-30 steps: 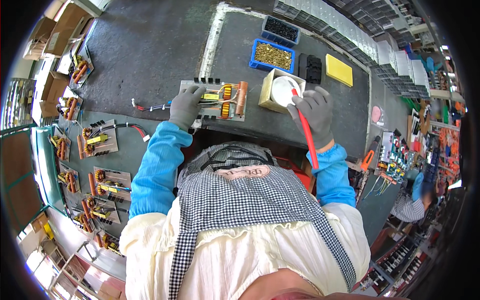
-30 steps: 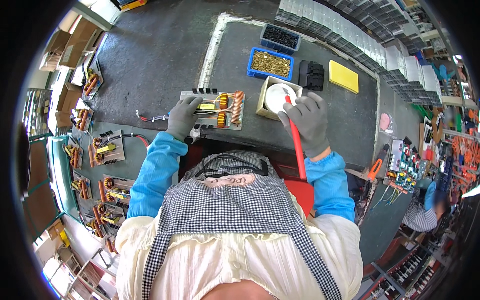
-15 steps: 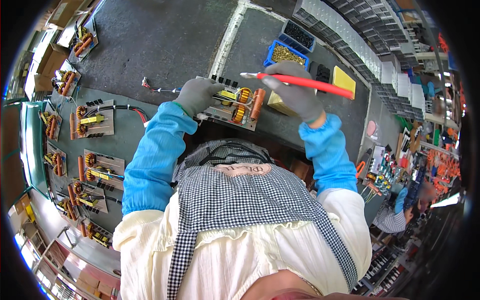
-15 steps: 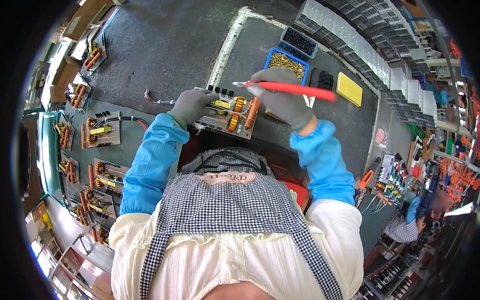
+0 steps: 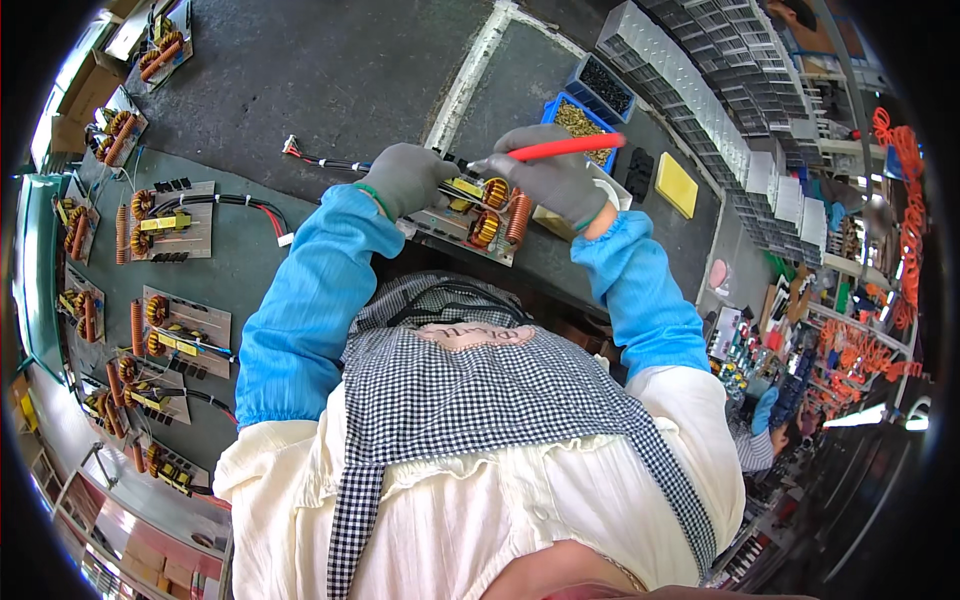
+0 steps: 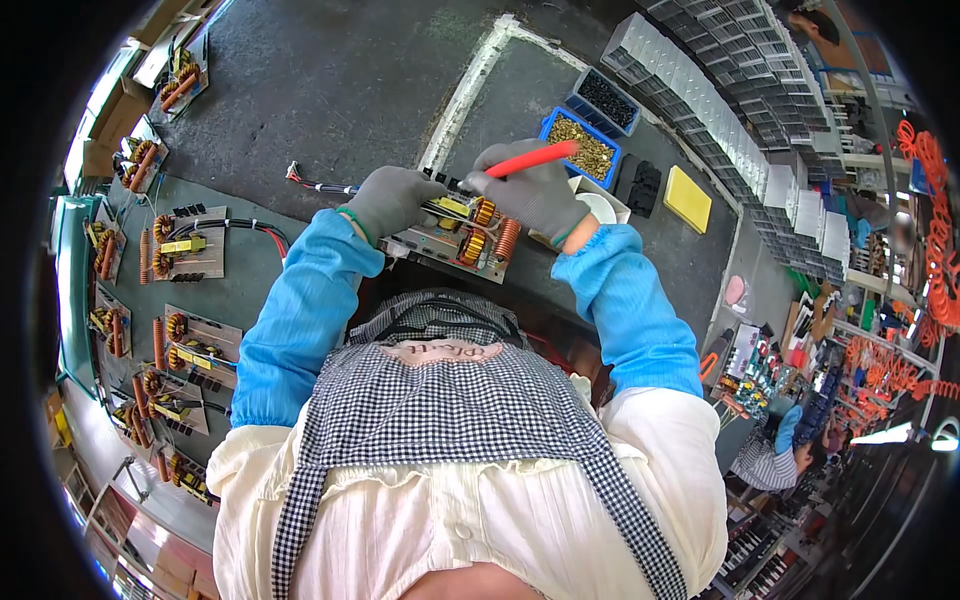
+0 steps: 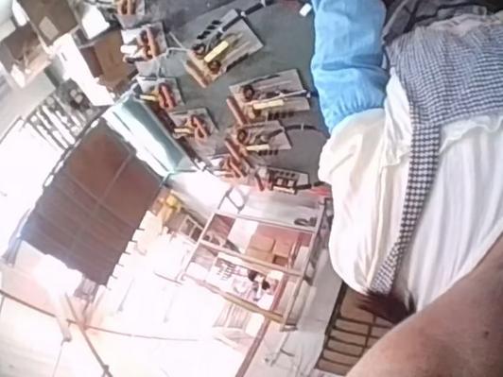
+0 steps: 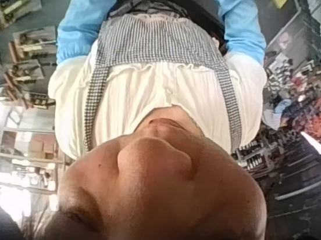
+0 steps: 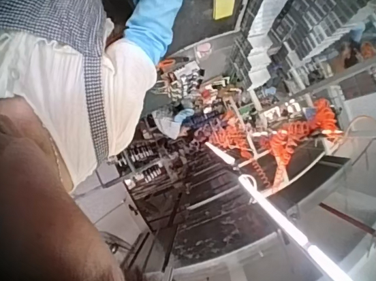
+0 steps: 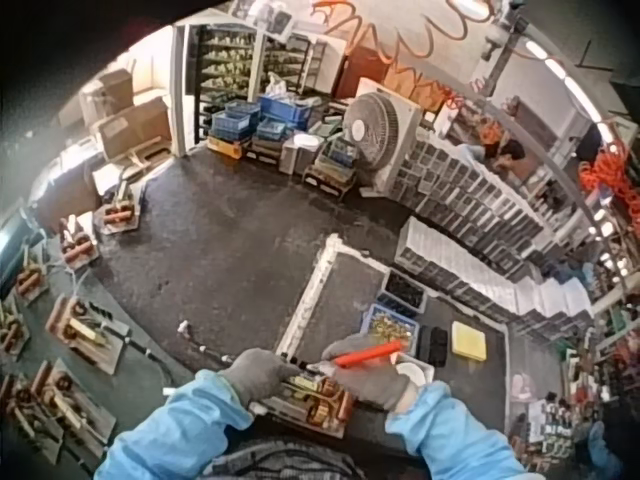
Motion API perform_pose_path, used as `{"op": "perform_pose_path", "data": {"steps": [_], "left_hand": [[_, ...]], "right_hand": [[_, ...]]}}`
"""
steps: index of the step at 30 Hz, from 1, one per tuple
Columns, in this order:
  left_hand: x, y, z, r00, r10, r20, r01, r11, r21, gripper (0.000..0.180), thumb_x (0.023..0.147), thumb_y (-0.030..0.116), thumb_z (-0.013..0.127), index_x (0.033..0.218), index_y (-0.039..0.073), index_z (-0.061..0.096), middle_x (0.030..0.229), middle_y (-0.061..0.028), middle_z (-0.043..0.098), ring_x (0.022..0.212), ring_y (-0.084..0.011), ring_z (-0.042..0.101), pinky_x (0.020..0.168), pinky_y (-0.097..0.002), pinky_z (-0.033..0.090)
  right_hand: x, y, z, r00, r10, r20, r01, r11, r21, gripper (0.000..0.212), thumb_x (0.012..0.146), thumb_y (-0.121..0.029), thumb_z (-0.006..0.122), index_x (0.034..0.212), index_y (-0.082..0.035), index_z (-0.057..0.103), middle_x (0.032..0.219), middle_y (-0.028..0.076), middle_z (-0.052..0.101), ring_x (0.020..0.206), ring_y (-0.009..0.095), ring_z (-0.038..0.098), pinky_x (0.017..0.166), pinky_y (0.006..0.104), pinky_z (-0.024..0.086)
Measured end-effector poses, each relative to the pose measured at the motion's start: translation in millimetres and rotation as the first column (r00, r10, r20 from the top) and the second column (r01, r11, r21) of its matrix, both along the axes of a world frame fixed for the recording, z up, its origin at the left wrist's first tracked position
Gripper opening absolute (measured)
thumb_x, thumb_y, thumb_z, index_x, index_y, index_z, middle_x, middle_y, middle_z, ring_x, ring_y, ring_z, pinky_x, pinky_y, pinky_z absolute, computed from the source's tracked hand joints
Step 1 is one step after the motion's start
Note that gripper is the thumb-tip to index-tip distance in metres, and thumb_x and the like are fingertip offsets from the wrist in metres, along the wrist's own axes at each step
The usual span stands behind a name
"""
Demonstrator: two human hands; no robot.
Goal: Applying white adhesive or thermal paste to electronic components on modules using a brush.
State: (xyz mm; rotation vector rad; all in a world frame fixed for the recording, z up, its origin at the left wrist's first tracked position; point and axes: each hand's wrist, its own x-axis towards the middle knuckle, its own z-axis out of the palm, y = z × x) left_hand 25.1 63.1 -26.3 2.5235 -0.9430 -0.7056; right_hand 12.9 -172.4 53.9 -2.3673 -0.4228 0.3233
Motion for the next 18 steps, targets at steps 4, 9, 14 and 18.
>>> {"op": "perform_pose_path", "data": {"steps": [4, 9, 14, 18], "left_hand": [[2.3, -1.5, 3.6, 1.000, -0.003, -0.009, 0.003, 1.000, 0.020, 0.048, 0.083, 0.036, 0.080, 0.129, 0.024, 0.071, 0.105, -0.0089, 0.076, 0.104, -0.0310, 0.073, 0.088, -0.0451, 0.057], [2.5, -3.7, 13.3, 0.999, 0.027, -0.046, -0.025, 0.999, 0.041, 0.055, 0.077, 0.029, 0.085, 0.129, 0.020, 0.073, 0.107, -0.0093, 0.075, 0.102, -0.0322, 0.072, 0.089, -0.0446, 0.056], [1.7, -2.6, 9.4, 0.999, 0.032, -0.043, -0.030, 0.999, 0.037, 0.055, 0.076, 0.030, 0.086, 0.129, 0.020, 0.073, 0.107, -0.0097, 0.075, 0.102, -0.0325, 0.072, 0.089, -0.0449, 0.056], [1.4, -1.6, 13.7, 0.997, 0.029, -0.068, -0.027, 0.999, 0.036, 0.056, 0.077, 0.030, 0.085, 0.131, 0.021, 0.072, 0.108, -0.0095, 0.076, 0.103, -0.0324, 0.072, 0.089, -0.0446, 0.056]], "right_hand": [[3.2, 0.7, -13.6, 0.944, 0.157, 0.289, -0.119, 0.982, -0.144, 0.019, 0.084, -0.026, 0.077, 0.087, -0.007, 0.076, 0.077, 0.011, 0.072, 0.076, 0.030, 0.070, 0.067, 0.0412, 0.053], [2.4, 1.2, -15.8, 0.997, -0.073, -0.036, 0.071, 0.997, -0.039, 0.021, 0.084, -0.028, 0.077, 0.087, -0.007, 0.077, 0.077, 0.012, 0.072, 0.076, 0.029, 0.070, 0.069, 0.0400, 0.054], [5.0, 3.3, -11.9, 0.992, -0.063, 0.107, 0.069, 0.996, -0.053, 0.021, 0.085, -0.029, 0.078, 0.088, -0.008, 0.077, 0.080, 0.012, 0.072, 0.078, 0.030, 0.070, 0.072, 0.0410, 0.054], [-2.9, 5.0, -19.4, 0.995, 0.034, 0.097, -0.032, 0.999, -0.028, 0.021, 0.085, -0.028, 0.078, 0.089, -0.008, 0.077, 0.081, 0.012, 0.072, 0.079, 0.031, 0.070, 0.072, 0.0417, 0.054]]}}
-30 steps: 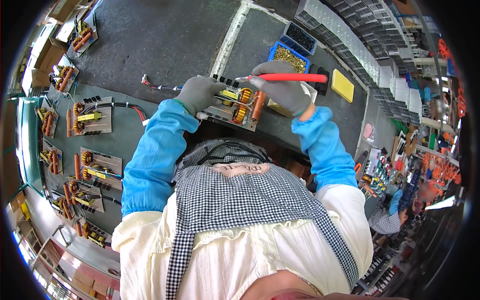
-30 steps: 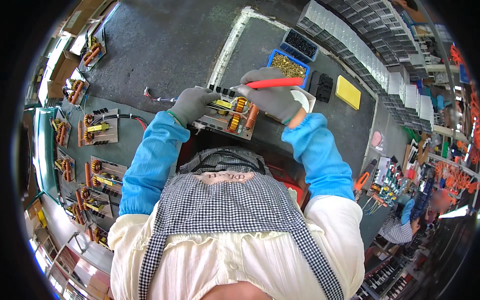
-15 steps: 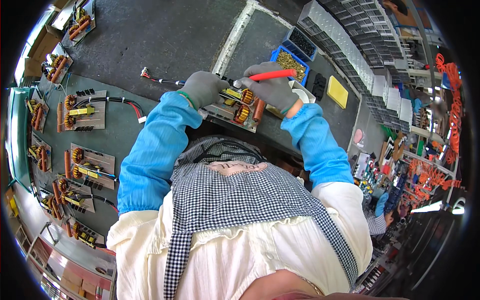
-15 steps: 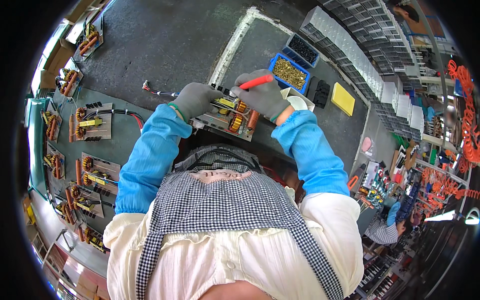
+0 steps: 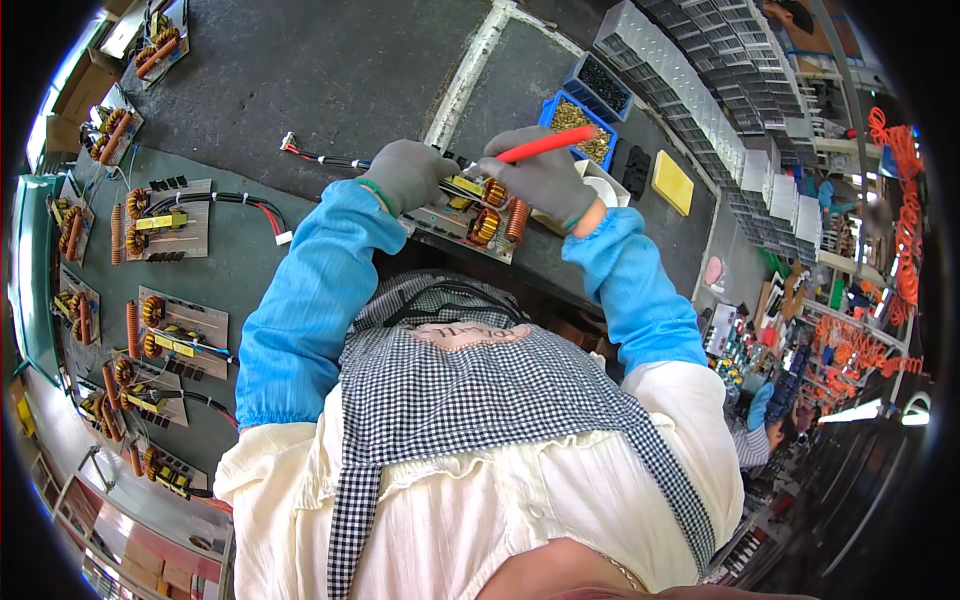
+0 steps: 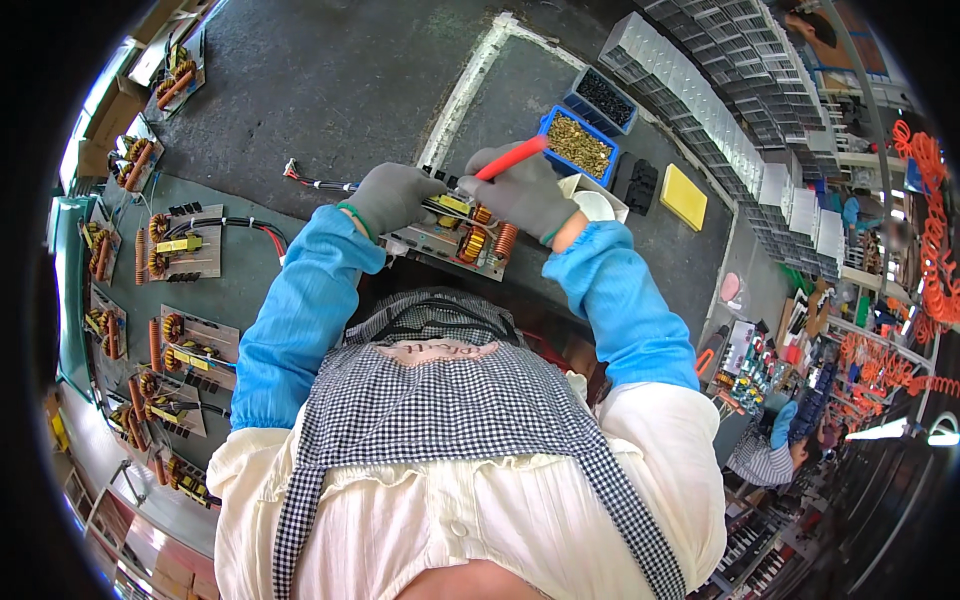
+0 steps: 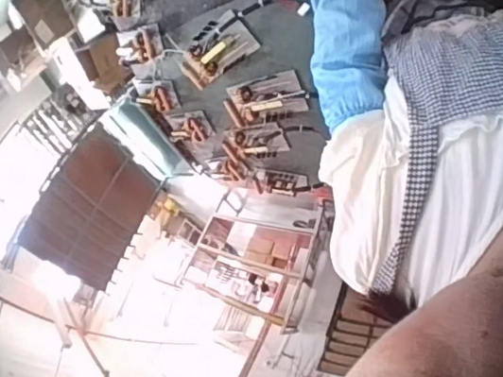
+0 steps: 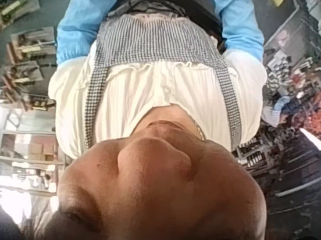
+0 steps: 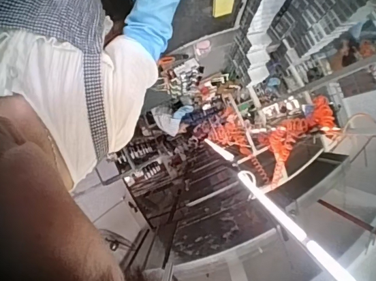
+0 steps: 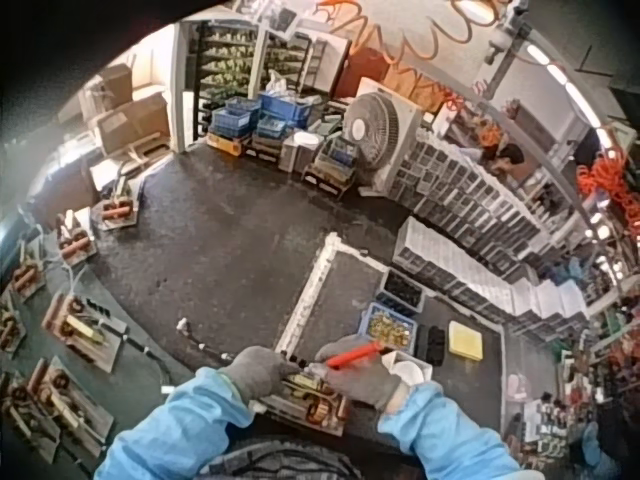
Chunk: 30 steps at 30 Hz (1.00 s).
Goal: Applying white adhesive or thermal paste to electronic components on modules using a brush.
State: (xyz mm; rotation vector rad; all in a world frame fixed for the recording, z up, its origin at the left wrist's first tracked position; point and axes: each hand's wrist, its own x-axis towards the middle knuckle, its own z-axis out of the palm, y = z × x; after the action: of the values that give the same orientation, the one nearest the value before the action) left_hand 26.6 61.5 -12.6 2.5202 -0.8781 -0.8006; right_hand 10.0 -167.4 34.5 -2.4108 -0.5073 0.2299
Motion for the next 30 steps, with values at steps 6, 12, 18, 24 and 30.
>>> {"op": "perform_pose_path", "data": {"steps": [6, 12, 18, 24, 30], "left_hand": [[1.4, -0.3, -3.4, 1.000, -0.024, 0.016, 0.024, 0.999, 0.027, 0.049, 0.084, 0.033, 0.080, 0.132, 0.026, 0.070, 0.108, -0.0076, 0.076, 0.107, -0.0298, 0.072, 0.090, -0.0436, 0.057], [-1.4, -0.1, -5.5, 0.999, -0.039, 0.026, 0.038, 0.999, 0.037, 0.053, 0.083, 0.033, 0.080, 0.135, 0.027, 0.069, 0.107, -0.0083, 0.076, 0.106, -0.0294, 0.073, 0.091, -0.0440, 0.057], [-3.8, -0.1, -6.6, 1.000, -0.023, 0.015, 0.022, 0.999, 0.040, 0.057, 0.083, 0.033, 0.080, 0.138, 0.029, 0.068, 0.109, -0.0077, 0.076, 0.106, -0.0291, 0.073, 0.090, -0.0436, 0.058], [-5.8, 1.6, -9.4, 0.999, -0.036, 0.040, 0.033, 0.997, 0.066, 0.056, 0.084, 0.034, 0.081, 0.138, 0.029, 0.067, 0.109, -0.0068, 0.076, 0.107, -0.0286, 0.073, 0.090, -0.0435, 0.058], [-6.5, 4.3, -15.1, 0.997, -0.031, 0.074, 0.033, 0.999, -0.024, 0.052, 0.083, 0.032, 0.081, 0.134, 0.028, 0.069, 0.108, -0.0067, 0.076, 0.105, -0.0288, 0.074, 0.089, -0.0435, 0.058]], "right_hand": [[1.5, -1.7, 6.0, 0.996, -0.080, -0.044, 0.081, 0.997, 0.020, 0.019, 0.085, -0.026, 0.077, 0.090, -0.008, 0.077, 0.078, 0.012, 0.072, 0.078, 0.030, 0.071, 0.071, 0.0409, 0.055], [6.1, -1.3, 15.5, 0.983, -0.076, 0.166, 0.093, 0.991, -0.095, 0.018, 0.087, -0.020, 0.078, 0.092, -0.003, 0.076, 0.083, 0.012, 0.074, 0.078, 0.027, 0.071, 0.073, 0.0380, 0.055], [13.9, 17.5, -0.3, 0.955, 0.149, 0.257, -0.120, 0.985, -0.124, 0.019, 0.089, -0.021, 0.074, 0.091, -0.003, 0.075, 0.082, 0.012, 0.073, 0.077, 0.026, 0.070, 0.072, 0.0379, 0.055], [8.3, 24.4, 11.1, 0.998, 0.014, -0.060, -0.013, 1.000, 0.012, 0.020, 0.088, -0.021, 0.075, 0.091, -0.002, 0.076, 0.080, 0.013, 0.073, 0.074, 0.027, 0.070, 0.069, 0.0378, 0.055], [15.5, 17.9, 13.1, 0.990, 0.001, 0.140, 0.011, 0.996, -0.083, 0.018, 0.088, -0.022, 0.076, 0.088, -0.004, 0.076, 0.078, 0.013, 0.072, 0.074, 0.028, 0.070, 0.069, 0.0387, 0.054]]}}
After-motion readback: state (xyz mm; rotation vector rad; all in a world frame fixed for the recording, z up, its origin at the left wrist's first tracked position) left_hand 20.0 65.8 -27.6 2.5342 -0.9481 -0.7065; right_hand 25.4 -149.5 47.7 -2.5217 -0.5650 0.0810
